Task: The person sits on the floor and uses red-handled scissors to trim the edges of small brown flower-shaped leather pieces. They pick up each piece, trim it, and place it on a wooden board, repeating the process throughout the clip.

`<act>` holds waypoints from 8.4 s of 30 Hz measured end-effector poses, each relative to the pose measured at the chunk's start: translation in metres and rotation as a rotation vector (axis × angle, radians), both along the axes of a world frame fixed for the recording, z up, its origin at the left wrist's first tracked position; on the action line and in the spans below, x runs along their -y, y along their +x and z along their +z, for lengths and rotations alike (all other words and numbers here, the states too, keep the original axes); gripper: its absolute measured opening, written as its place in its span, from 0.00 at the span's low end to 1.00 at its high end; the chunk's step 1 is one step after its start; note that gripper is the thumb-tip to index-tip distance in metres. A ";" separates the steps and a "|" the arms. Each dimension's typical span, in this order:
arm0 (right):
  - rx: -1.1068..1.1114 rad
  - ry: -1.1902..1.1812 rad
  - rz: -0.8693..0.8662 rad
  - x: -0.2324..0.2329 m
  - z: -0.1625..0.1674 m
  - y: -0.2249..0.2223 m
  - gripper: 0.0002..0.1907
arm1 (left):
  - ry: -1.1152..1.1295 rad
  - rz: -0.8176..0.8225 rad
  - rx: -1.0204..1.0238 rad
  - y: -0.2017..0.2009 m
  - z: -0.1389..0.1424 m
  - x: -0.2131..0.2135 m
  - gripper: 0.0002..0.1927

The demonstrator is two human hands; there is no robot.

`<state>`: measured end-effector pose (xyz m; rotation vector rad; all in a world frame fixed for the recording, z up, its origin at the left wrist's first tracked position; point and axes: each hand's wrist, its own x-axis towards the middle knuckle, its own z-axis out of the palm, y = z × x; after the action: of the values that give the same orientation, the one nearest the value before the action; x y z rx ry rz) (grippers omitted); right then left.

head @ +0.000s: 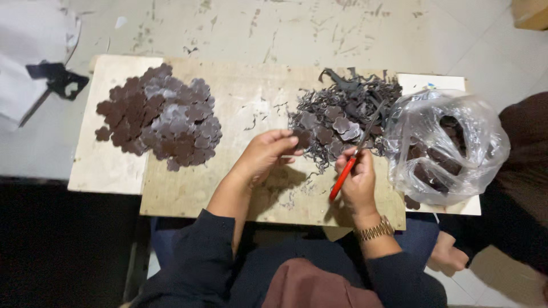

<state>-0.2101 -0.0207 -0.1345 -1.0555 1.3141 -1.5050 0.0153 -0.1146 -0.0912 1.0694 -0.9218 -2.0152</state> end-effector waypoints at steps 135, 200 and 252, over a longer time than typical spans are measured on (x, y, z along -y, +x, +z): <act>0.021 0.145 0.803 -0.059 0.115 0.042 0.49 | -0.304 0.102 -0.059 0.005 0.106 -0.076 0.04; 0.061 0.125 0.769 -0.059 0.123 0.037 0.46 | -0.255 0.103 -0.186 -0.003 0.108 -0.085 0.02; 0.241 0.261 0.692 -0.067 0.103 0.037 0.29 | -0.281 0.196 -0.112 0.003 0.097 -0.079 0.05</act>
<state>-0.1729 0.0460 -0.0319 -0.9817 0.8215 -0.8775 0.0183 -0.0353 0.0062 0.8482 -0.9675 -1.7078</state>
